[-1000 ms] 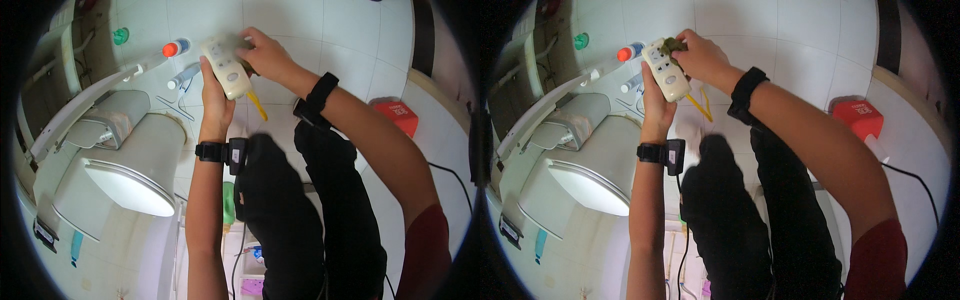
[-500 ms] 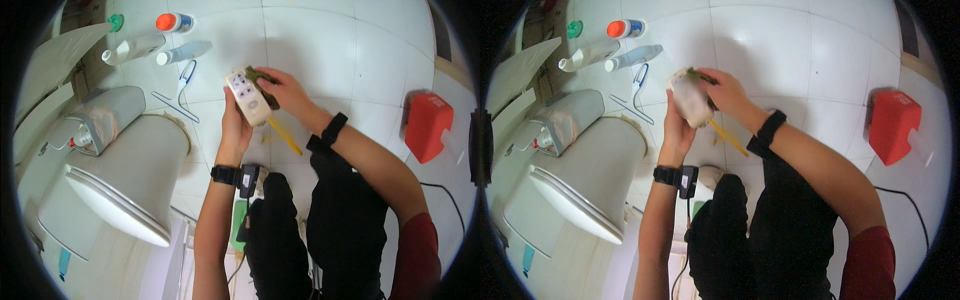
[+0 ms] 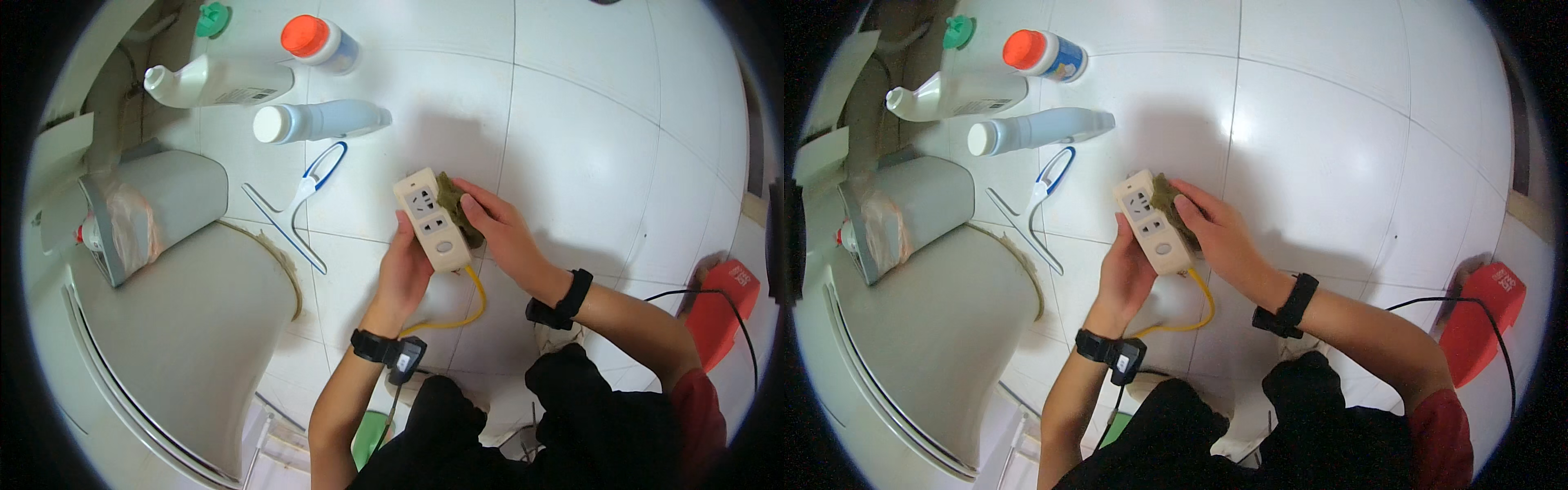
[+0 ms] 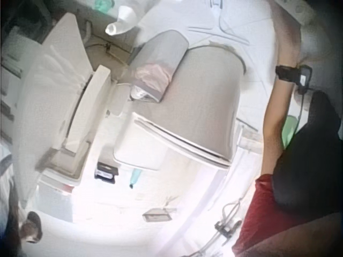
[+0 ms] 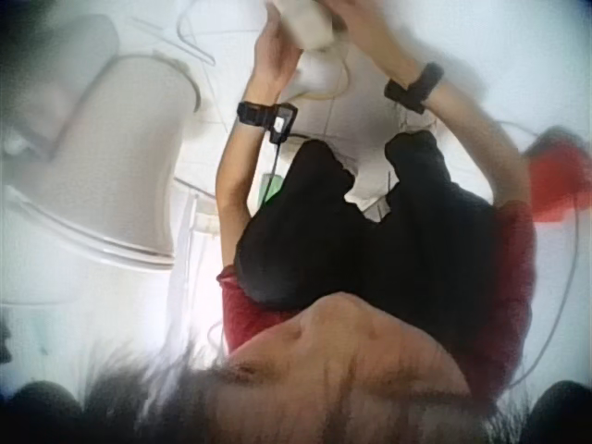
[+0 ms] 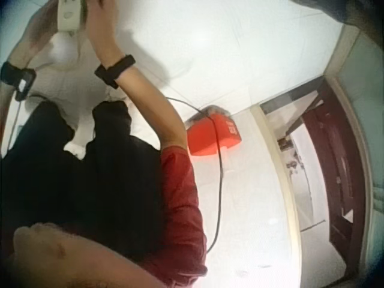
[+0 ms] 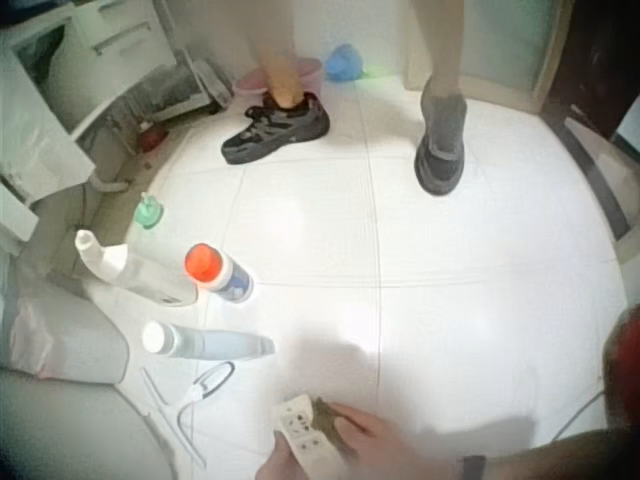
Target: The person wipes a power strip and its attached yellow cable with a cloth while crouching in a bathroom.
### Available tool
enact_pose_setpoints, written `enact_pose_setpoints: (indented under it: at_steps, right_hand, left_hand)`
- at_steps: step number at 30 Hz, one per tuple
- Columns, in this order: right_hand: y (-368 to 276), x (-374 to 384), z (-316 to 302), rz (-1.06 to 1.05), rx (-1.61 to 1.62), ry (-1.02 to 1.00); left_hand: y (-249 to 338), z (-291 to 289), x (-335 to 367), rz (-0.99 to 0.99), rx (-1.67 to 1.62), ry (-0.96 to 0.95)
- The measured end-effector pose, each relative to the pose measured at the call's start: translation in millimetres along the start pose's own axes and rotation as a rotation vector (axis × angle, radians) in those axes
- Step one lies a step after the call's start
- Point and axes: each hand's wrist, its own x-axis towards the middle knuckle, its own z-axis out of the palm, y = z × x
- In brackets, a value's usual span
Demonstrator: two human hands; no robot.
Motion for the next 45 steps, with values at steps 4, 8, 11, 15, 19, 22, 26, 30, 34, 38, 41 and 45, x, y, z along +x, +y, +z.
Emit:
enact_pose_setpoints:
  at_steps: [4, 8, 11, 15, 19, 22, 26, 30, 34, 38, 41, 45]
  right_hand:
    - [12, -9, 0, -0.054, -0.192, 0.058]
    - [23, -50, 12, -0.334, -0.337, 0.169]
    - [26, -75, 13, -0.467, -0.492, 0.195]
    - [11, -73, 3, -0.389, -0.609, 0.077]
    - [10, -60, 6, -0.45, -0.549, 0.123]
    - [23, -94, 11, -0.504, -0.564, 0.096]
    - [20, -110, 10, -0.474, -0.698, -0.004]
    - [7, -76, 14, -0.452, -0.553, -0.011]
    - [10, -80, 16, -0.541, -0.573, 0.011]
    - [18, -101, 14, -0.541, -0.706, -0.028]
    - [10, -82, 14, -0.567, -0.656, -0.014]
    - [4, -85, 18, -0.56, -0.65, 0.007]
  left_hand:
    - [-17, 10, -10, 0.106, -0.016, -0.027]
    - [-17, 17, -9, 0.142, -0.097, -0.015]
    - [-28, 8, -7, 0.168, -0.067, 0.047]
    - [-43, 6, -25, 0.243, 0.05, -0.046]
    - [-62, 15, -33, 0.254, 0.019, 0.045]
    - [-52, -1, -31, 0.32, -0.02, 0.073]
    - [-44, -8, -37, 0.374, 0.043, 0.152]
    - [-48, 2, -45, 0.391, 0.101, 0.05]
    - [-48, 4, -43, 0.375, 0.042, 0.142]
    - [-50, -6, -46, 0.38, 0.115, 0.189]
    - [-61, 3, -50, 0.367, 0.111, 0.197]
    - [-59, 16, -51, 0.363, -0.041, 0.21]
